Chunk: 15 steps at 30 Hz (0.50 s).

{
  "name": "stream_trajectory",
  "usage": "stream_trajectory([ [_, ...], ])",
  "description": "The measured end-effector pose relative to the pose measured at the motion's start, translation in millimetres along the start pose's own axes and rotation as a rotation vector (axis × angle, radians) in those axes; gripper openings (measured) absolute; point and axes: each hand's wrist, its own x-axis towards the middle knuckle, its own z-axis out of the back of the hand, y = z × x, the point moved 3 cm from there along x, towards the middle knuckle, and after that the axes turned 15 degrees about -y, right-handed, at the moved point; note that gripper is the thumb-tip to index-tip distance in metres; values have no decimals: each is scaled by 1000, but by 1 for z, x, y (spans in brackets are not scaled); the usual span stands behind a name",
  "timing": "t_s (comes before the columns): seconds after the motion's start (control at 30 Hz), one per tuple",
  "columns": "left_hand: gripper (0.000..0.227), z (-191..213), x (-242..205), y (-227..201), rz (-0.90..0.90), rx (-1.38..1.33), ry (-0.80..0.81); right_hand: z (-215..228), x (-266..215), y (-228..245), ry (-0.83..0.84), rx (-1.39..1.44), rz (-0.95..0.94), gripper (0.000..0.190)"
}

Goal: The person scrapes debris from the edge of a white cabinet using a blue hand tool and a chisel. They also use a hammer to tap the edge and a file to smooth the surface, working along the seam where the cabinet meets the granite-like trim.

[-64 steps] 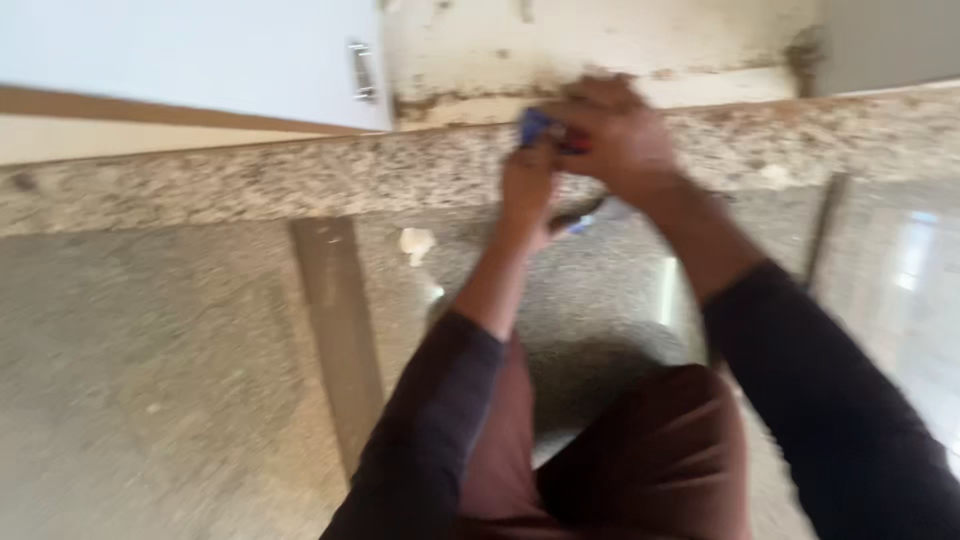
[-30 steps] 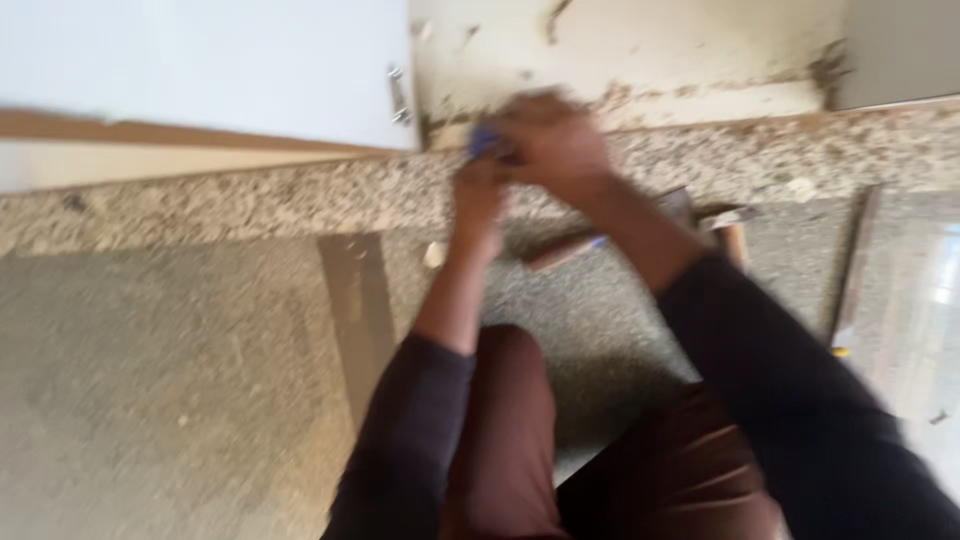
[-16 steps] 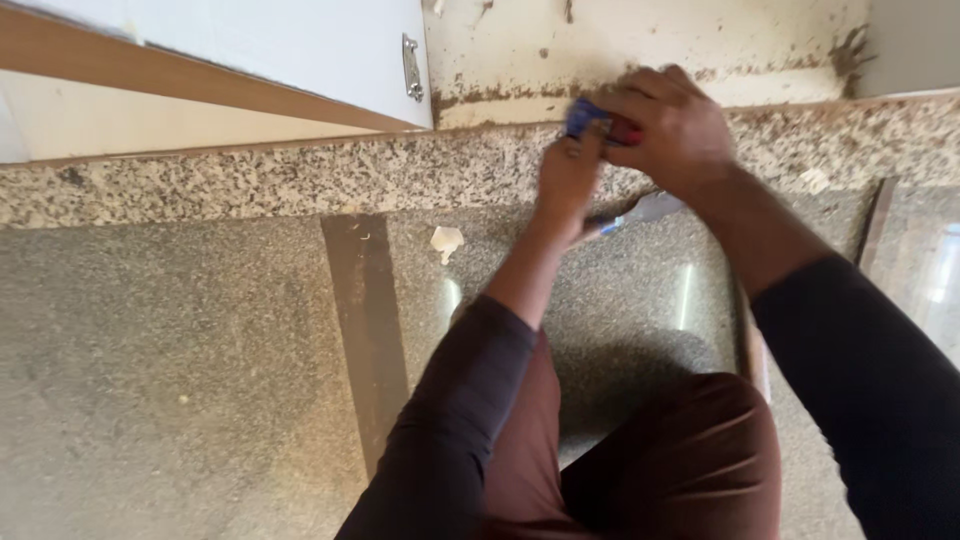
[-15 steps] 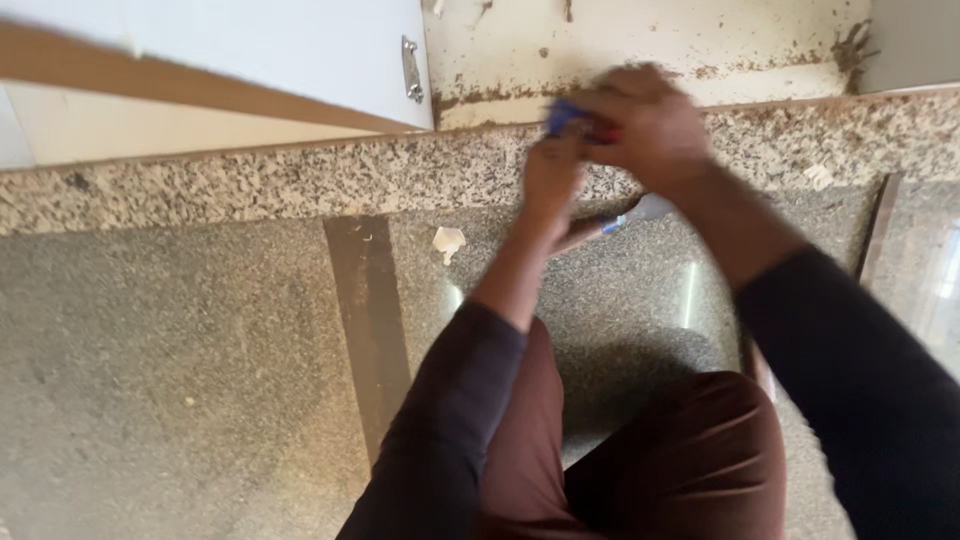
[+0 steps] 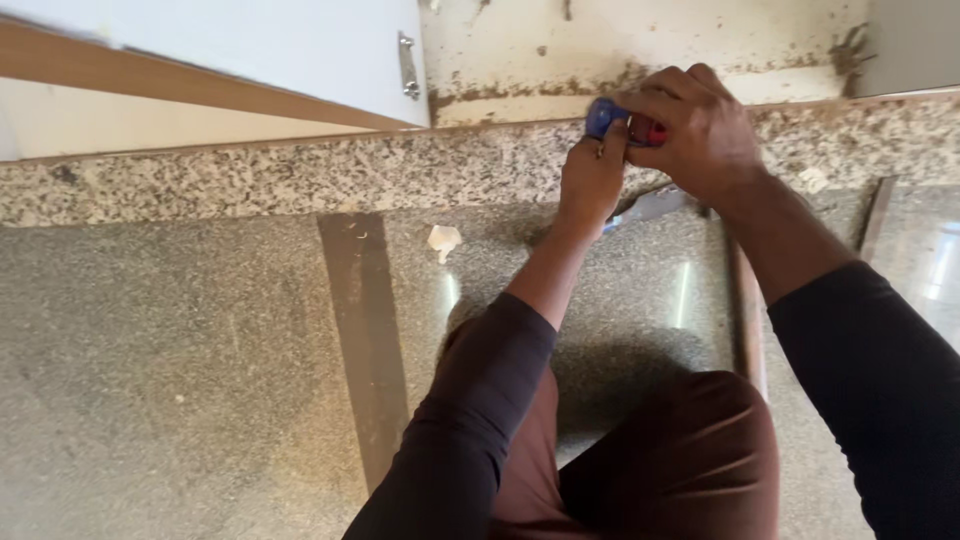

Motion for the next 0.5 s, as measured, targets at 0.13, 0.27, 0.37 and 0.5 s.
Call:
stream_trajectory([
  [0.13, 46, 83, 24, -7, -50, -2, -78, -57, 34, 44, -66, 108, 49, 55],
  [0.27, 41, 142, 32, -8, 75, -254, -161, -102, 56, 82, -53, 80, 72, 53],
  [0.37, 38, 109, 27, -11, 149, -248, -195, -79, 54, 66, -60, 136, 49, 49],
  [0.5, 40, 21, 1, -12, -43, -129, 30, -12, 16, 20, -51, 62, -15, 55],
])
